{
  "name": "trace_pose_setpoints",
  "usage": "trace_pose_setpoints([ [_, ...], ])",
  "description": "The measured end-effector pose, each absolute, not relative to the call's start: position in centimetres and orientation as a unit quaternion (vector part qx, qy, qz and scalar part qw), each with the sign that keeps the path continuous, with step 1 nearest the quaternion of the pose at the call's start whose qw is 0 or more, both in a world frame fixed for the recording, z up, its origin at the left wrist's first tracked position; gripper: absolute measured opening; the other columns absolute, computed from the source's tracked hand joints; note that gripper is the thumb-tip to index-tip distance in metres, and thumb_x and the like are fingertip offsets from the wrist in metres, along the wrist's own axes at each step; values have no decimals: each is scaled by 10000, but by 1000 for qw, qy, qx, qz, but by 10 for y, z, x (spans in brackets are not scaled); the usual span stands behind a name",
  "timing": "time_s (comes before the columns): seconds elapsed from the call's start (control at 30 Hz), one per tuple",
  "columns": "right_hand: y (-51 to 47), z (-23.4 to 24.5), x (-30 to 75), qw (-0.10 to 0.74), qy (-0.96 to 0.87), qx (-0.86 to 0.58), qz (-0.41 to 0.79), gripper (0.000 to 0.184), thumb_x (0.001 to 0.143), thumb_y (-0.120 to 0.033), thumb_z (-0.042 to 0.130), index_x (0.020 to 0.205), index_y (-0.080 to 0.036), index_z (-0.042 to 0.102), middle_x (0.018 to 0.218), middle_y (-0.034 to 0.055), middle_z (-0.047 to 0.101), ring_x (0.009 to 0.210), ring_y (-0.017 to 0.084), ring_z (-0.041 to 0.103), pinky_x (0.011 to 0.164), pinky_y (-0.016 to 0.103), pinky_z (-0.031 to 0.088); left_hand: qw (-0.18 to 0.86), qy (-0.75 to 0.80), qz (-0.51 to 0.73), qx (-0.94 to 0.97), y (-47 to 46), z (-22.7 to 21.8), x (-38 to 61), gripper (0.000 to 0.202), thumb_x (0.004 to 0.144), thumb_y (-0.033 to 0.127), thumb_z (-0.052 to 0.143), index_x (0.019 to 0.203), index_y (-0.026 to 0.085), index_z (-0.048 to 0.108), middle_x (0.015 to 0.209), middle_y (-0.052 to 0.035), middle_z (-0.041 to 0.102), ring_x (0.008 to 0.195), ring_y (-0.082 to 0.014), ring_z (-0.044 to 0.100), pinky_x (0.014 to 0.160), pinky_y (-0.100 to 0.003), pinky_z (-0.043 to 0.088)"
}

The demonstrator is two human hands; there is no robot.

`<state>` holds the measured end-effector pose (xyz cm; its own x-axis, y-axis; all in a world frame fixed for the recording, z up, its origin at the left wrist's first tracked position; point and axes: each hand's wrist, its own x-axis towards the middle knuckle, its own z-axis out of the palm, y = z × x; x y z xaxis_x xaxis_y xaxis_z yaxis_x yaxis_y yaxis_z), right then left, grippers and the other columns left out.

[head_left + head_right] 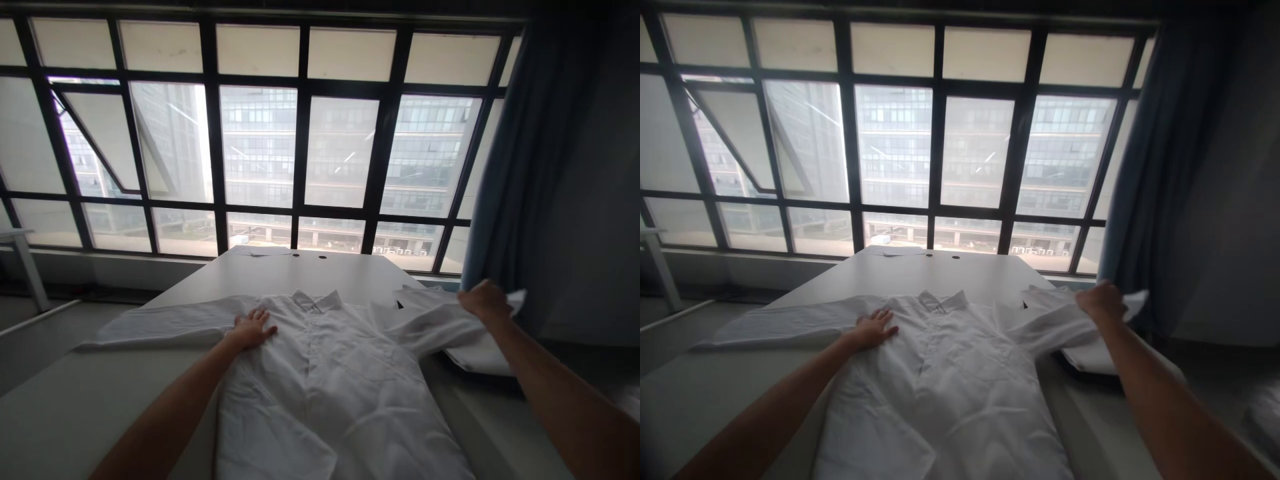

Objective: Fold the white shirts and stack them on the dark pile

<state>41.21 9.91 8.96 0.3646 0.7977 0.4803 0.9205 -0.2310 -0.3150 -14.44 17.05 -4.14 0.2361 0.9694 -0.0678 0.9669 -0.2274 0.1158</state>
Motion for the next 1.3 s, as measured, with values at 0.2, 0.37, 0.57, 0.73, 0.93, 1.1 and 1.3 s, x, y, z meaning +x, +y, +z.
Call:
trace_pose_setpoints([
  [0.2,80,27,246,106,-729,-676,-11,578,886,-495,471,1341,-146,540,1400,150,525,1278,295,488,1066,413,356,61,624,6,779,174,-42,-148,810,893,689,218,1534,194,240,1590,-141,157,1461,-379,86,1065,-710,128],
  [0.37,65,-12,189,-28,-723,-679,120,802,880,-651,364,1519,-175,277,1590,137,205,1448,359,185,1108,609,202,72,663,0,745,160,-41,-178,870,855,753,211,1537,213,229,1593,-143,142,1441,-448,90,1004,-768,148],
  [0.57,98,-37,220,17,-755,-651,79,721,932,-636,231,1531,-237,240,1609,73,148,1477,306,82,1118,650,81,67,678,6,732,162,-42,-176,817,864,734,207,1533,267,230,1604,-103,93,1443,-442,69,1011,-768,107],
  [0.73,133,-46,245,38,-755,-652,60,704,934,-624,256,1516,-229,293,1592,98,211,1467,314,141,1120,633,119,57,669,22,740,199,-46,-150,790,887,695,207,1530,238,246,1596,-138,124,1437,-450,99,993,-774,127],
  [0.93,160,-34,248,56,-771,-632,-59,596,952,-515,344,1392,-144,498,1432,187,483,1329,328,415,1113,540,210,60,672,28,738,235,-34,-133,761,899,675,208,1526,246,254,1594,-133,157,1444,-423,102,1018,-745,148],
  [1.1,136,-21,225,50,-795,-585,-150,356,929,-215,387,1078,-97,688,1130,225,655,1068,314,589,1040,483,313,-50,601,44,796,196,-21,-112,519,958,379,327,1443,219,420,1487,-154,411,1369,-376,337,1072,-660,177],
  [1.3,68,-7,196,47,-839,-534,-87,274,883,-249,491,1043,-155,693,1134,160,655,1010,272,609,928,377,412,24,359,75,930,93,-11,-77,365,944,453,430,1097,217,663,1110,-123,637,1012,-269,600,869,-388,463],
])
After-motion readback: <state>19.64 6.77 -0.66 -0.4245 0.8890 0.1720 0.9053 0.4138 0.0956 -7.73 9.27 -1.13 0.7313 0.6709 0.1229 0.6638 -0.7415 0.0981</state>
